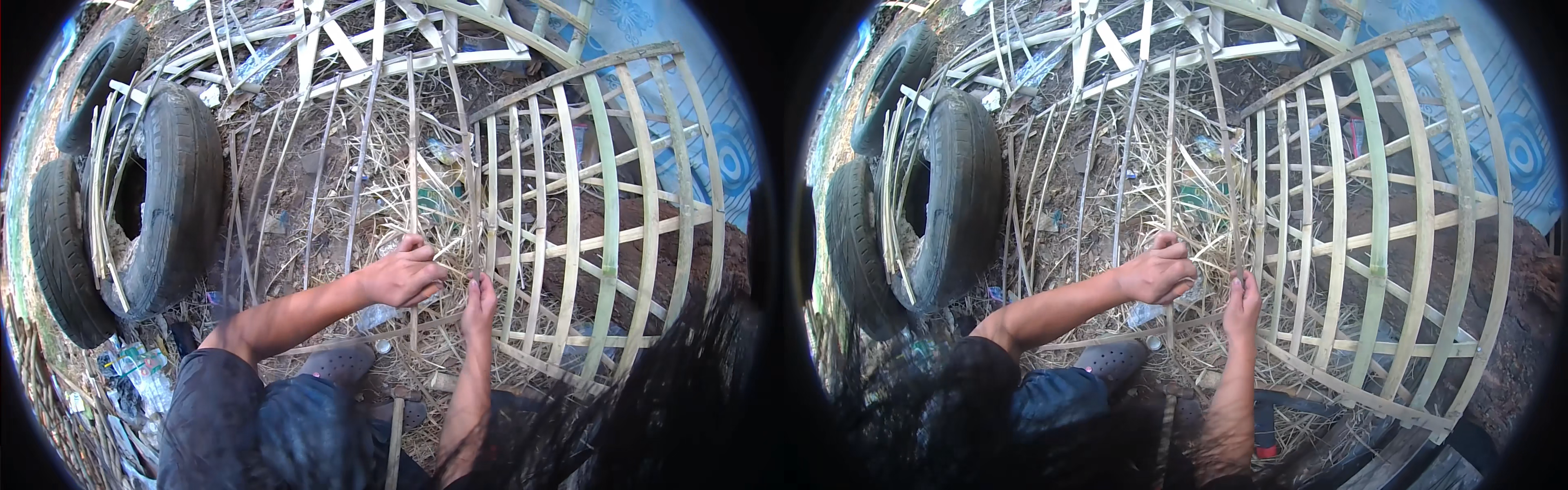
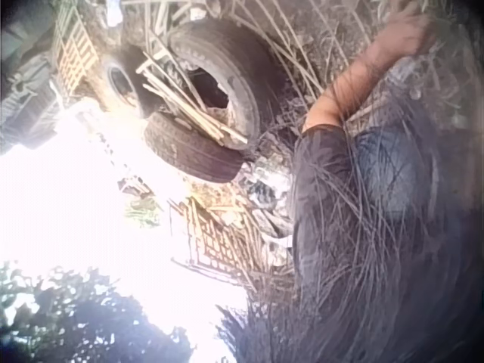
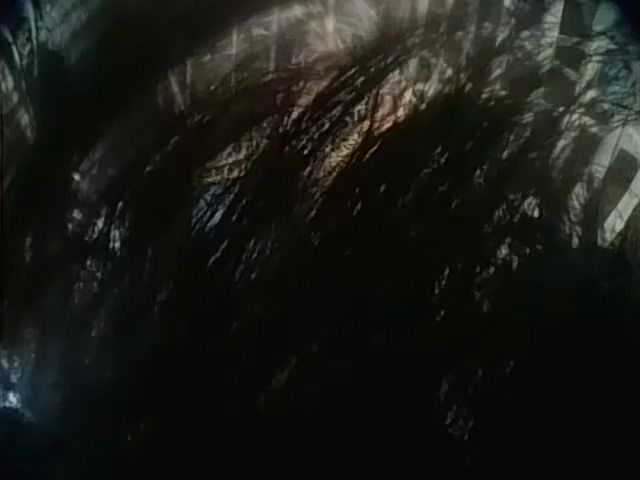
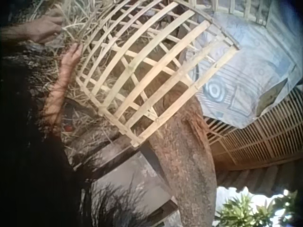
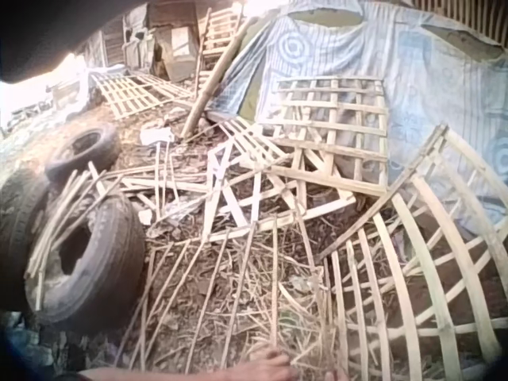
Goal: The person uses a hammer to drive a nail into a bamboo lattice structure, then uses a thin bamboo strip to secure or weave parts of the lattice by hand.
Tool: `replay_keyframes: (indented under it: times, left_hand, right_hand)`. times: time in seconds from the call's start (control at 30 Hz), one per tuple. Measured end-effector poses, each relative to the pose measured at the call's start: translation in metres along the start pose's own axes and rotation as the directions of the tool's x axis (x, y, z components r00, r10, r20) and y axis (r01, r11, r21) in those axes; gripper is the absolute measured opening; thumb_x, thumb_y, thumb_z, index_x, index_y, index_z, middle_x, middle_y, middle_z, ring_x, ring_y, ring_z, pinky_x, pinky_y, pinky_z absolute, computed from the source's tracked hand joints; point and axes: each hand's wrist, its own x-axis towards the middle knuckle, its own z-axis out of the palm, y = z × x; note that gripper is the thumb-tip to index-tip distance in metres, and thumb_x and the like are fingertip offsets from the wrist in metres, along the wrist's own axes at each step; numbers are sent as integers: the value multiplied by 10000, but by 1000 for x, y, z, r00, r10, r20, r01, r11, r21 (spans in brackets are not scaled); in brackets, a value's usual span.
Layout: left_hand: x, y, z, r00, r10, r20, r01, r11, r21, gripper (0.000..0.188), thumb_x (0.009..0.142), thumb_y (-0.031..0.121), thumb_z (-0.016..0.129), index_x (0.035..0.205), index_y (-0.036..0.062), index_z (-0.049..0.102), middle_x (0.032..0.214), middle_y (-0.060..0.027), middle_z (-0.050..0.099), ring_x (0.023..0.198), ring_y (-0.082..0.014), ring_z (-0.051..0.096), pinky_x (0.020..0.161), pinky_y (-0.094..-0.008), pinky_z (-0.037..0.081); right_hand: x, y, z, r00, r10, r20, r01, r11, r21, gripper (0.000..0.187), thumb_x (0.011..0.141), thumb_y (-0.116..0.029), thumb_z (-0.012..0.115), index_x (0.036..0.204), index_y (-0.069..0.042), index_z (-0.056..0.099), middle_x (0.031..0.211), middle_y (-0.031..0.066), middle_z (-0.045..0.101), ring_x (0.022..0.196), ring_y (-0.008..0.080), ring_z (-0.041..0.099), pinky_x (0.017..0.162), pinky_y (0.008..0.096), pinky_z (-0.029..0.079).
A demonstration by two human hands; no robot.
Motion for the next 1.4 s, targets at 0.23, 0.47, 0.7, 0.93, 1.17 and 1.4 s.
replay_keyframes:
  times: [0.23,0.47,0.7,0.93,1.17,1.4]
  left_hand:
    - [3,4,-2,1000,-11,-2,11,1000,-15,217,827,115,641,989,77,502,743,-26,471,701,-238,488,808,-428,347]
    - [5,2,0,995,51,-83,-52,999,-9,254,808,94,663,1000,47,502,767,-41,520,697,-230,494,784,-423,347]
    - [5,2,-3,993,61,-99,-64,997,-32,252,803,81,666,995,40,508,752,-39,535,693,-230,491,784,-425,347]
    - [-3,-2,-8,993,89,-73,-91,996,-24,215,828,89,634,994,66,500,738,-21,518,683,-227,469,798,-436,338]
    - [-22,-11,-15,995,101,-8,-101,995,-6,207,813,78,641,959,78,495,742,-21,521,692,-228,484,804,-433,344]
    - [-33,-14,-21,995,74,69,-74,997,4,290,754,54,674,969,66,480,738,-40,521,706,-242,502,808,-444,358]
  right_hand:
    - [12,28,-13,989,114,94,-130,974,187,137,954,-120,465,1002,-62,579,681,-87,384,581,16,298,512,200,211]
    - [17,25,-16,974,175,141,-202,958,204,139,954,-139,478,1006,-61,581,672,-96,376,567,11,298,501,190,207]
    - [21,16,-12,972,174,155,-204,957,205,139,954,-142,477,1005,-68,583,658,-103,366,554,6,294,489,189,197]
    - [11,7,-15,977,172,126,-174,985,5,158,949,-145,474,991,-53,594,663,-75,376,577,37,310,523,217,249]
    - [-2,-16,4,993,103,48,-93,977,-192,198,947,-146,465,1033,-17,589,711,16,495,652,111,433,626,283,388]
    - [-28,-24,26,999,-6,-53,-14,928,-373,251,934,-166,484,1063,16,600,927,207,655,885,387,623,797,416,476]
